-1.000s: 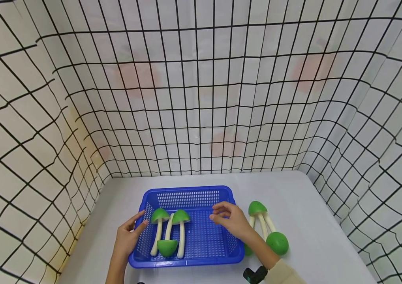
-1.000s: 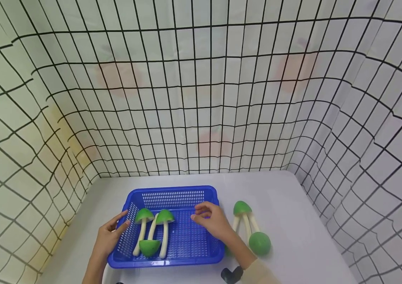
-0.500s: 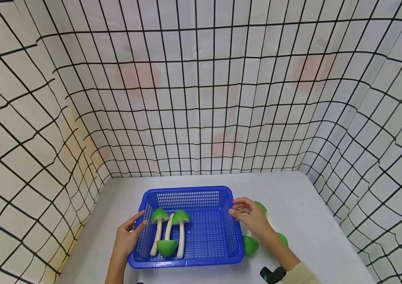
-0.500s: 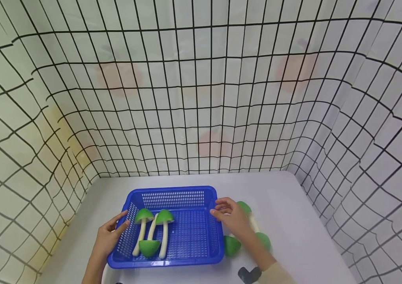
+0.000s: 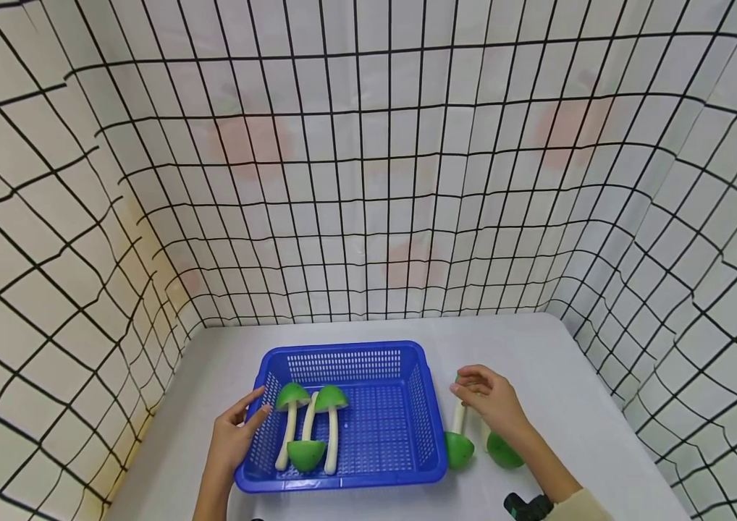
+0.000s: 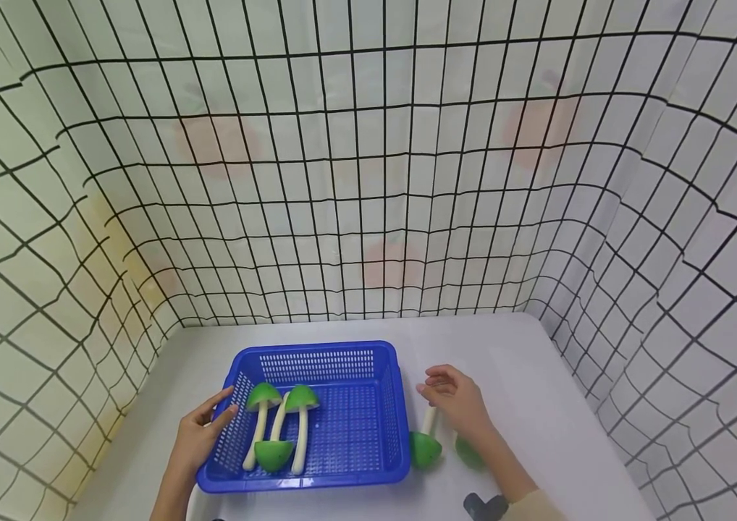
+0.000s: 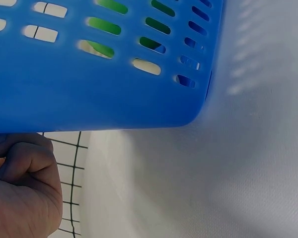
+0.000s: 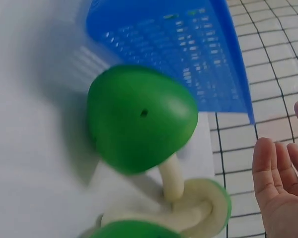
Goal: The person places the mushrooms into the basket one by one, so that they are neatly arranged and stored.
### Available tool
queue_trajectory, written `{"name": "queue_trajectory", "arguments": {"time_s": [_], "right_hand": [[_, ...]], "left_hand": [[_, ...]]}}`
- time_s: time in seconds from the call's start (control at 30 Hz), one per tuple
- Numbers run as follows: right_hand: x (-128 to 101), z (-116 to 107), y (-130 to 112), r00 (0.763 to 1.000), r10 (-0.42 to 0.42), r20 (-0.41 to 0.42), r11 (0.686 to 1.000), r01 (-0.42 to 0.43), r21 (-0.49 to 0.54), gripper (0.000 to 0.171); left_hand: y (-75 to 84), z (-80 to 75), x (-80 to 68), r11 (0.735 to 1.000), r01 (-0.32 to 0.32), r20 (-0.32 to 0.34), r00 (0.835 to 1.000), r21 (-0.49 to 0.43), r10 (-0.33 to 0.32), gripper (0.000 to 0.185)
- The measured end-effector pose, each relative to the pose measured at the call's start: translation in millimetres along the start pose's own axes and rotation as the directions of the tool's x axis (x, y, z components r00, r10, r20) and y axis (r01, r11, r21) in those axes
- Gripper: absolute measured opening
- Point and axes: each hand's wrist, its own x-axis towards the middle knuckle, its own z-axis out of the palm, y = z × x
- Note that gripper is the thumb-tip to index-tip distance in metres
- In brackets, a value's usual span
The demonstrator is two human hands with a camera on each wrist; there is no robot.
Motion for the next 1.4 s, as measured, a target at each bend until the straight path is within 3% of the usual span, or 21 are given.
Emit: {"name": "queue_trajectory", "arguments": {"time_s": [0.17,0.57,1.0,1.4], "right_hand": [[-3.8,-13.0,12.0,1.000,-0.002,-0.018,1.000,0.002,-0.013,0.053],[-10.8,-35.6,28.4,0.997,0.013,-0.080,0.992,-0.023,-0.123,0.050],[-16.5,-47.8,47.9,0.990,0.070,-0.124,0.949,-0.104,-0.297,0.050],[-15.7,-52.8,63.5,0.980,0.114,-0.162,0.917,-0.166,-0.362,0.048]], "left_hand": [[-0.6,0.6,-0.3,1.000,-0.011,-0.006,1.000,0.005,0.011,0.050],[0.4,-1.1,0.2,1.000,0.000,0.006,1.000,-0.030,0.001,0.049],[1.6,-1.0,-0.4,0.999,0.001,0.005,1.000,-0.033,-0.001,0.050],[0.0,0.9,0.2,0.999,0.004,0.008,1.000,-0.047,-0.004,0.051]]}}
